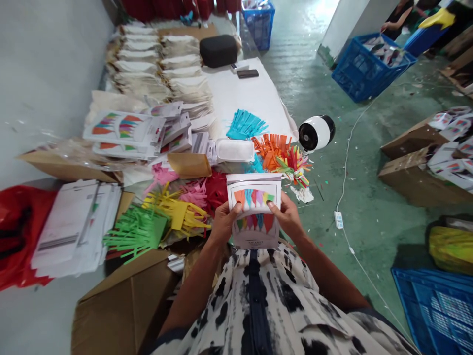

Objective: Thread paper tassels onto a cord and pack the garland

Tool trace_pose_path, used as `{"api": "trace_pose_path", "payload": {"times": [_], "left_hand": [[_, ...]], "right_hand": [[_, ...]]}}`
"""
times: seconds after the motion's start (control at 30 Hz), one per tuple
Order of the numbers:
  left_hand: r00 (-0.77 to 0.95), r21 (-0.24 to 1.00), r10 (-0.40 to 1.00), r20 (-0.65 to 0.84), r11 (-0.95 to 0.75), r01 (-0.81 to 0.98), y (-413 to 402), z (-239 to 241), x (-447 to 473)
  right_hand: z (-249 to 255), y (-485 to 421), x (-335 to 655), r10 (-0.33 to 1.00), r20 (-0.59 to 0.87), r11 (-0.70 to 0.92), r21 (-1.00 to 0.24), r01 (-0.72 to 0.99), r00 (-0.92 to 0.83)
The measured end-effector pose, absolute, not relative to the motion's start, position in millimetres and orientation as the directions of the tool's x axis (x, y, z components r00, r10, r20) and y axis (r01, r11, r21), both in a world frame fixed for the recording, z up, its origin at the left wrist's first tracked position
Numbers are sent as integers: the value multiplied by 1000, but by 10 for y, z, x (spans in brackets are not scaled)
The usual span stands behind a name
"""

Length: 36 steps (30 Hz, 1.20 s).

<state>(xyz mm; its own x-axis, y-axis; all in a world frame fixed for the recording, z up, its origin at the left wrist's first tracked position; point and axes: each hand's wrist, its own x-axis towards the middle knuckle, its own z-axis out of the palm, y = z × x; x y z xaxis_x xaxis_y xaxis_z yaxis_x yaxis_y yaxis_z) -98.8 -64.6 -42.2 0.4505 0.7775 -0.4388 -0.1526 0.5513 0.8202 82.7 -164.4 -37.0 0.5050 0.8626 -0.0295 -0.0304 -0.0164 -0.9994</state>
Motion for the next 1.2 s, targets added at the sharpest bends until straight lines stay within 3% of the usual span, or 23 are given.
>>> {"api": "trace_pose_path", "payload": {"times": [0.13,0.27,0.37,0.57,0.7,0.77,0.87,0.93,1.0,1.13,1.2], "left_hand": [[373,885,846,-380,450,-120,-644,-451,-985],[280,897,885,-373,421,-137,-666,-492,-940],[259,908,896,-361,401,-123,-669,-515,-934],[357,931,869,-343,364,9,-492,-588,-1006],[509,933,783,-358,310,180,-170,-613,-936],[610,941,722,-325,183,285,59,-596,-798],[775,865,592,-220,-249,436,450,-559,-443],[852,707,471,-230,-521,478,694,-555,-134],[893,571,339,-296,-687,450,890,-591,186],[861,364,185,-473,-850,382,1096,-782,702],[874,305,153,-462,-897,319,1091,-891,849]], "right_hand": [[-294,-1628,788,738,114,111,-993,47,665],[-285,-1615,733,707,177,75,-981,176,684],[-310,-1613,737,717,162,51,-982,181,678],[-367,-1617,1027,893,-73,-2,-987,-158,445],[-565,-1642,1184,893,-279,-167,-934,-317,352],[-747,-1662,1161,848,-357,-195,-897,-397,391],[-1080,-1728,1097,790,-436,-198,-847,-494,431],[-1286,-1812,1152,787,-463,-306,-866,-395,407],[-1434,-1915,1344,754,-466,-454,-879,-146,464],[-1516,-1993,2002,591,-371,-572,-819,48,716],[-1497,-1871,2318,575,-193,-629,-726,278,795]]}}
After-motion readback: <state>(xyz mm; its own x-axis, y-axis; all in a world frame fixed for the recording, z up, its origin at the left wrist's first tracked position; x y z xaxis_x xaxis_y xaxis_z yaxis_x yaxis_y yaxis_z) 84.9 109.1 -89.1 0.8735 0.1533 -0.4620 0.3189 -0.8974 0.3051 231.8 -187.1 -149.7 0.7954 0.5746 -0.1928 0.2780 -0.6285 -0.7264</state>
